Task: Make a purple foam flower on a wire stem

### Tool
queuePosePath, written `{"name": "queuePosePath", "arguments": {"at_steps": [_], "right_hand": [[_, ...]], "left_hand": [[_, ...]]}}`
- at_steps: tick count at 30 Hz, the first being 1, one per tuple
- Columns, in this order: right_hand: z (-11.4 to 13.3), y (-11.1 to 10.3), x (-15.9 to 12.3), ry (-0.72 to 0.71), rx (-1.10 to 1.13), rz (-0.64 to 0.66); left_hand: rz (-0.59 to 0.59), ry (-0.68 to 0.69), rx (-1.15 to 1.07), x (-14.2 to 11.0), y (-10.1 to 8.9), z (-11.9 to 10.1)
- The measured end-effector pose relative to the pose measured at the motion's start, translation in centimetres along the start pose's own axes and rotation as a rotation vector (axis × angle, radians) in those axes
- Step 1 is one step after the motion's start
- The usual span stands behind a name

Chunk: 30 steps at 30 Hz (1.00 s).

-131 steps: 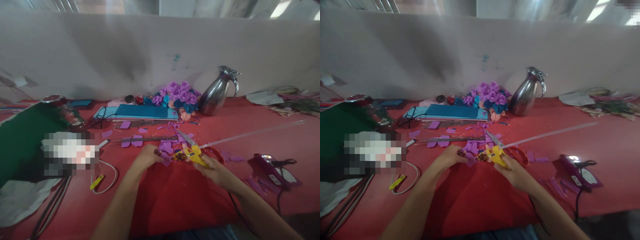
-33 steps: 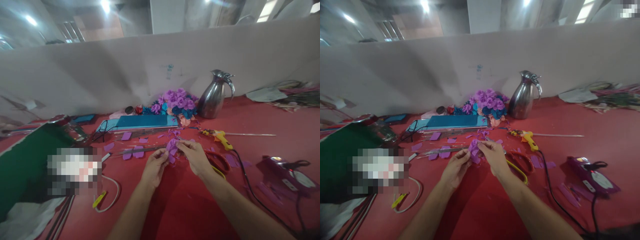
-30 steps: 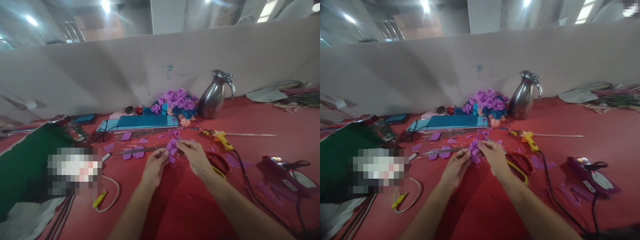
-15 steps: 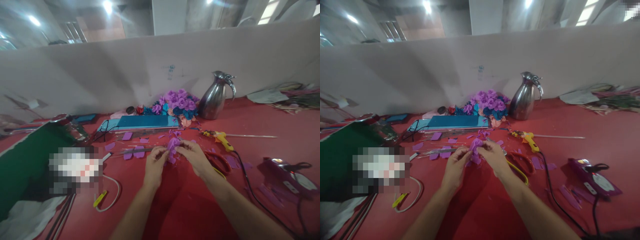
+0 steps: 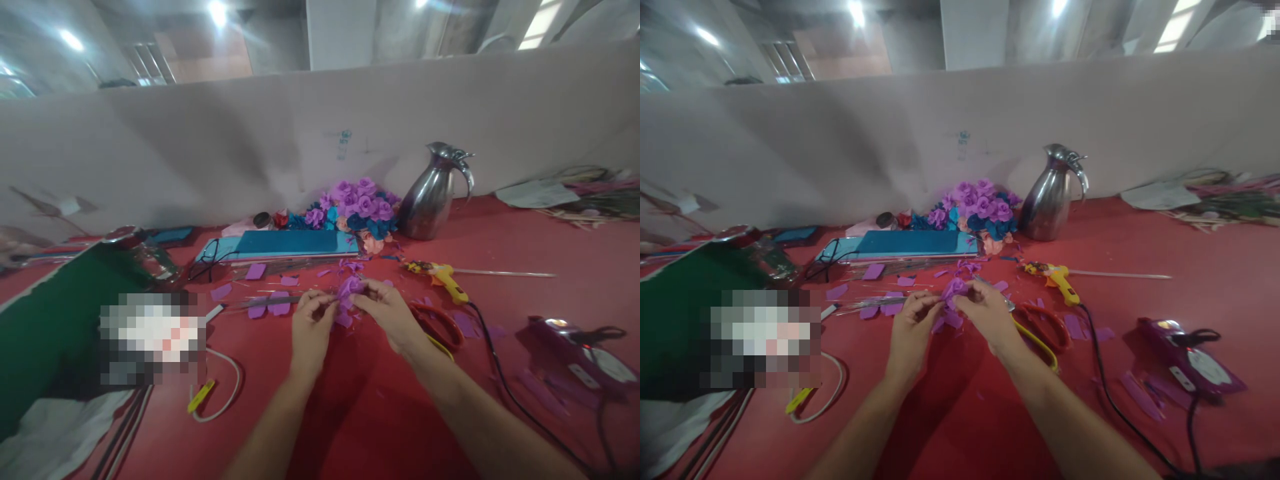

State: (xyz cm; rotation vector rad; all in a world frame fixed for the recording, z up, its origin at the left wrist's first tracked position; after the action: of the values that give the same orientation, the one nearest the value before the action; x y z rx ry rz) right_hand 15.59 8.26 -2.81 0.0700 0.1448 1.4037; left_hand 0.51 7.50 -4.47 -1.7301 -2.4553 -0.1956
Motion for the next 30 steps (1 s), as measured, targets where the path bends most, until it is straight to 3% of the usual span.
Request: {"name": "queuePosePath", "arguments": {"at_steps": [6, 17, 24, 30], "right_hand": [[-0.2, -0.2, 0.2, -0.027, -0.014, -0.026], [0.3, -0.3, 0.1, -0.024, -0.096, -0.029], [0.0, -0.3, 0.2, -0.039, -0.12, 0.02], [0.1, -0.1, 0.2, -0.042, -0.108, 0.068]], "left_hand": [[0.029, -0.001, 0.028, -0.3, 0.2, 0.2], [0.088, -0.303, -0.236, -0.8, 1.0, 0.7], [0.109, -0.724, -0.417, -1.6, 1.4, 1.6], [0.193, -0.714, -0.392, -1.7, 1.6, 1.5]]}}
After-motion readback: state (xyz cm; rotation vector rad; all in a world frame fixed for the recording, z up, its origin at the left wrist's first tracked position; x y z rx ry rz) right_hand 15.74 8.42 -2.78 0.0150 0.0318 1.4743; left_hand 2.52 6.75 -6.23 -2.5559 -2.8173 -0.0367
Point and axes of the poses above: each hand's wrist, its own x-axis towards the middle knuckle, its own y-axis out of the palm, z = x × y, the point moved 7 cm from there along x, towards the middle knuckle, and after that the axes turned 10 degrees about -z, right-handed, at the moved point
